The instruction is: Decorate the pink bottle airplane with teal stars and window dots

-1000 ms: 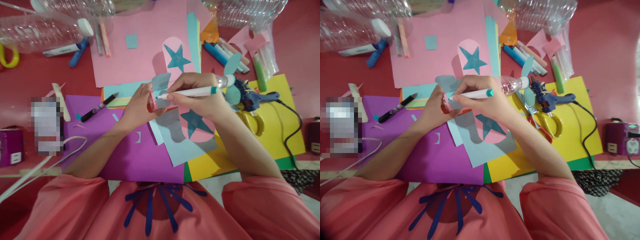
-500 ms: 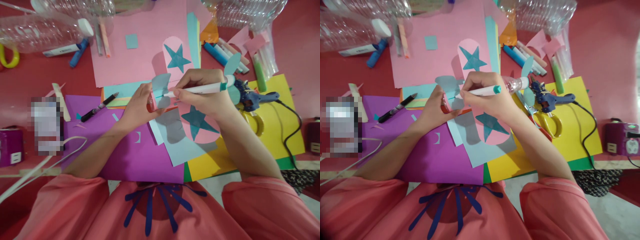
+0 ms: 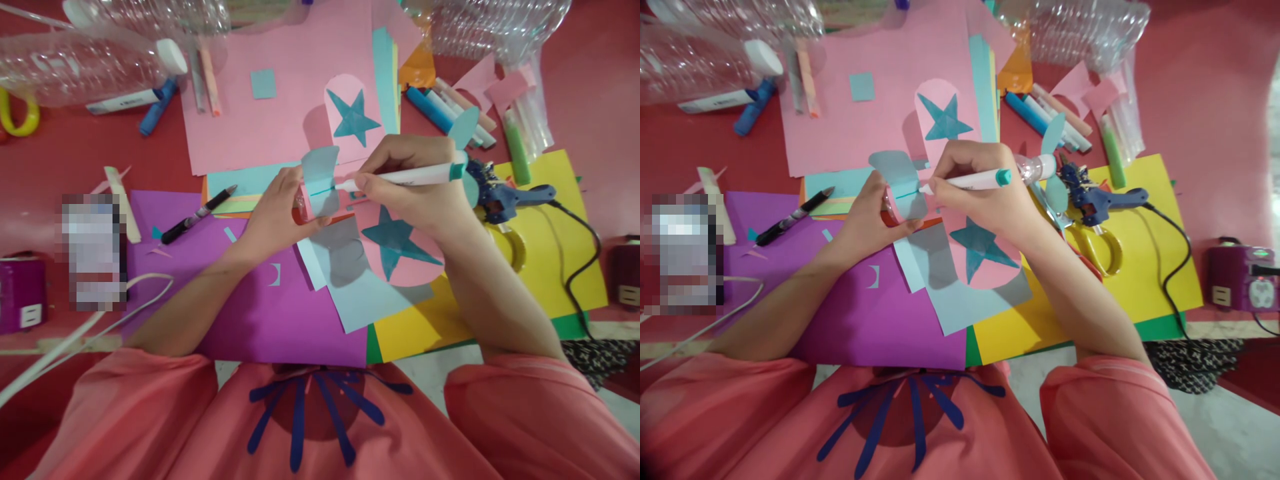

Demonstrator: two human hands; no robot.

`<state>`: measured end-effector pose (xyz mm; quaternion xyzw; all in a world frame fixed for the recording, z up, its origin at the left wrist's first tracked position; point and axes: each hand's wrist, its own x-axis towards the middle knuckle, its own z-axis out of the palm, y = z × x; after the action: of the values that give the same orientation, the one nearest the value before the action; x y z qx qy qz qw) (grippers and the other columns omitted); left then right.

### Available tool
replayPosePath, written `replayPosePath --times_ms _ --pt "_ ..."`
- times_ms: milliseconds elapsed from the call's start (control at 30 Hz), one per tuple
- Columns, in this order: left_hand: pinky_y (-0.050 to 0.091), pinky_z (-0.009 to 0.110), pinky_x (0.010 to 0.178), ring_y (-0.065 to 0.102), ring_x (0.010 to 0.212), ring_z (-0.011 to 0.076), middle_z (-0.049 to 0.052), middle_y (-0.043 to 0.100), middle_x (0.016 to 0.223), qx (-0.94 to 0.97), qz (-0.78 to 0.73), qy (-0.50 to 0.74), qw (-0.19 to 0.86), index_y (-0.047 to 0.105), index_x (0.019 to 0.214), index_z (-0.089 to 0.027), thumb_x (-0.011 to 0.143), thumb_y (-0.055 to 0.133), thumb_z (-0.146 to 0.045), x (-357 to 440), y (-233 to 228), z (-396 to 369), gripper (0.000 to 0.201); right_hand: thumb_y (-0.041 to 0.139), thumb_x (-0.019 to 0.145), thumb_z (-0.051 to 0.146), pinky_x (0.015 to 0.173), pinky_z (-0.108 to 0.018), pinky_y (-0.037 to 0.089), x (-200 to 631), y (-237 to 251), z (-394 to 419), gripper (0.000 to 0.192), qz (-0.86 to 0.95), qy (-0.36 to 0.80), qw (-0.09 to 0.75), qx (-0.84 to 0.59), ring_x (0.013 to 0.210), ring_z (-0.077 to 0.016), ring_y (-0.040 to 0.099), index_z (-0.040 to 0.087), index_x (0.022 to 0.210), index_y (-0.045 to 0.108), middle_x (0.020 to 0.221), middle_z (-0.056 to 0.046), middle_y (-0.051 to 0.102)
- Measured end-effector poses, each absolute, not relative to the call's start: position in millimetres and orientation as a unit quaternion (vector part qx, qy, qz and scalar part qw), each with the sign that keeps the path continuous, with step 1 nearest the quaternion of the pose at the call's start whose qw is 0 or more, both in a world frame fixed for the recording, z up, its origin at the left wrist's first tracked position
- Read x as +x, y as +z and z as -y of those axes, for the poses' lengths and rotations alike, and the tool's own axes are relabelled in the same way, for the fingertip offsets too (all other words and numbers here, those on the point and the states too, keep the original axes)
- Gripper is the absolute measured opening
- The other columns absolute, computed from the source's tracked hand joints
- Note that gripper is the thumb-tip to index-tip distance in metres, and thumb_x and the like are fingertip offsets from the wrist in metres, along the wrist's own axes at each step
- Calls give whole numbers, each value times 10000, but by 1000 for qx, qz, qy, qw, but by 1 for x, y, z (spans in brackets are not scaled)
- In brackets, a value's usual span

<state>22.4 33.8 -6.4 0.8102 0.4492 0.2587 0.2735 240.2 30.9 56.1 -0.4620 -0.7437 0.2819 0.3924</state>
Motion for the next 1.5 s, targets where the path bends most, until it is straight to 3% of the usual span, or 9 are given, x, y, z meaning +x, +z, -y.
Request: replayPosePath --times_ms 300,567,900,1200,1500 --pt "529 420 853 585 1097 292 87 547 1126 814 -452 252 263 469 1051 -247 808 581 -743 22 -6 -33 564 697 809 223 455 -283 449 239 59 -30 239 715 315 410 -471 504 -119 525 245 620 552 557 33 597" --pt "525 355 834 618 1043 261 58 570 1079 812 -466 259 238 465 1119 -243 795 739 -558 23 -6 -34 528 617 777 110 431 -249 398 236 60 -25 150 664 354 500 -428 459 -87 524 232 690 628 594 48 613" --pt "528 401 860 607 1101 284 58 592 1132 795 -454 271 296 460 1191 -283 765 674 -700 25 3 -36 633 602 880 448 472 -338 494 231 44 -15 266 716 238 446 -481 543 -180 617 271 684 631 620 -12 667" --pt "505 444 911 564 1133 305 66 584 1129 783 -457 270 325 474 1151 -269 734 623 -783 25 -1 -38 678 600 888 457 482 -321 470 229 39 -14 274 719 229 445 -482 545 -168 599 258 704 639 595 -7 648" --pt "510 456 918 547 1200 343 74 591 1121 782 -468 254 323 472 1107 -258 764 689 -636 24 1 -36 554 584 893 368 505 -296 450 228 30 -12 205 746 173 457 -452 544 -133 548 251 725 585 620 14 614"
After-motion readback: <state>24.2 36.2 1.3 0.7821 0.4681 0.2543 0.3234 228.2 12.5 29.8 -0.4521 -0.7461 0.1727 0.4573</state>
